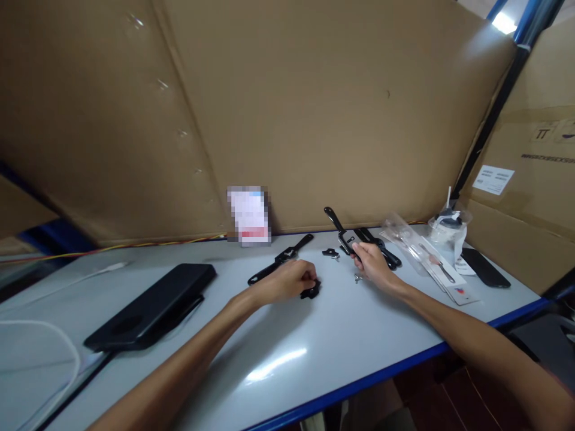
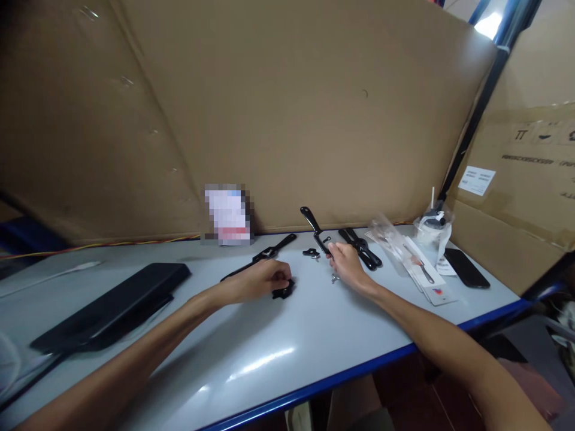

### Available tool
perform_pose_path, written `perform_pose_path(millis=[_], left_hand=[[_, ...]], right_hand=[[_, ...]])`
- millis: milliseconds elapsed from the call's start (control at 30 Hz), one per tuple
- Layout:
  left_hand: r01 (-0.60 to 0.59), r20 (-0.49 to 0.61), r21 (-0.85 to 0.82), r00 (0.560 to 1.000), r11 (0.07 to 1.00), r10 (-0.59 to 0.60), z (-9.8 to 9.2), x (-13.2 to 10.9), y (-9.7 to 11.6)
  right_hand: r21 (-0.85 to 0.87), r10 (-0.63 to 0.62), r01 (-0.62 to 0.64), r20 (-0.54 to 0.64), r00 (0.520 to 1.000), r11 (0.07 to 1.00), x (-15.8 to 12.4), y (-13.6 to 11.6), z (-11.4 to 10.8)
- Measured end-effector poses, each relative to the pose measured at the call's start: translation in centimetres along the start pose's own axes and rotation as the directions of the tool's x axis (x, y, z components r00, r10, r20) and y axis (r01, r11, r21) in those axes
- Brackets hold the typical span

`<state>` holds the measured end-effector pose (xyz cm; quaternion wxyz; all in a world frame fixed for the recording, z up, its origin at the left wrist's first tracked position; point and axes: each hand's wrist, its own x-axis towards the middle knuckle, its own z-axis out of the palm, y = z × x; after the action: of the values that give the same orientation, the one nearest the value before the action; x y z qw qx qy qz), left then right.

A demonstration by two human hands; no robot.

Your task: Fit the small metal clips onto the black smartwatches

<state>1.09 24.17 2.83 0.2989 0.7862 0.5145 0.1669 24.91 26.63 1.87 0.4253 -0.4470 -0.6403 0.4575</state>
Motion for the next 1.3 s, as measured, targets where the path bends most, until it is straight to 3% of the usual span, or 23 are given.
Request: perform_pose_path(millis=[100,167,233,333,433,567,667,733,800,867,1000,1167,1300], left_hand=[[-0.011,-0.085,-0.374,0.996,0.927,-0.023,0.6,0.0,1.3],[-0.072,-0.196,-0.616,0.979,0.785,-0.064,1.3,0.0,2.4],[-0.144,-0.305,-0.729,0.943,0.669,-0.13,2.1,-0.1,3.5],[-0.241,-0.441,-0.77,0.87,0.59,-0.221,3.3,0.0,4.6],[-0.3,-0.52,-0.761,0.812,0.575,-0.264,4.1,0.1,5.0],[-0.301,-0.577,-0.697,0.774,0.651,-0.261,4.6,0.2,5.0],[-0.275,-0.641,-0.623,0.716,0.732,-0.277,5.2,0.3,4.8],[-0.264,-0.652,-0.634,0.689,0.727,-0.318,5.6,0.5,4.7],[-0.234,-0.609,-0.686,0.702,0.688,-0.369,5.9,0.6,4.5],[-0.183,-0.532,-0.734,0.754,0.654,-0.385,6.0,0.8,4.3],[-0.15,-0.408,-0.764,0.865,0.627,-0.291,5.7,1.0,3.9],[-0.211,-0.46,-0.718,0.859,0.663,-0.225,5.5,0.9,3.8],[-0.225,-0.482,-0.694,0.851,0.684,-0.21,5.5,0.8,4.0]], right_hand=[[-0.095,-0.057,0.056,0.0,0.998,0.994,0.0,0.4,0.3],[-0.186,-0.113,0.11,-0.009,0.994,0.976,-0.2,0.5,0.8],[-0.269,-0.179,0.174,0.006,0.984,0.947,-0.7,0.6,1.5],[-0.334,-0.251,0.256,0.059,0.966,0.907,-1.4,0.4,2.4],[-0.363,-0.268,0.275,0.07,0.961,0.89,-1.8,0.0,2.8],[-0.332,-0.248,0.264,0.09,0.965,0.906,-2.1,-0.2,2.9],[-0.273,-0.212,0.238,0.12,0.97,0.932,-2.1,-0.1,3.0],[-0.223,-0.179,0.206,0.136,0.974,0.953,-2.1,0.0,3.1],[-0.176,-0.134,0.16,0.151,0.979,0.971,-2.0,0.1,3.1],[-0.136,-0.084,0.107,0.17,0.982,0.985,-2.0,0.0,3.1],[-0.067,0.016,-0.002,0.218,0.976,0.998,-2.4,-0.5,3.1],[-0.002,0.144,-0.148,0.254,0.956,0.989,-2.8,-1.4,3.1],[-0.006,0.131,-0.134,0.252,0.959,0.991,-2.9,-1.5,3.1]])
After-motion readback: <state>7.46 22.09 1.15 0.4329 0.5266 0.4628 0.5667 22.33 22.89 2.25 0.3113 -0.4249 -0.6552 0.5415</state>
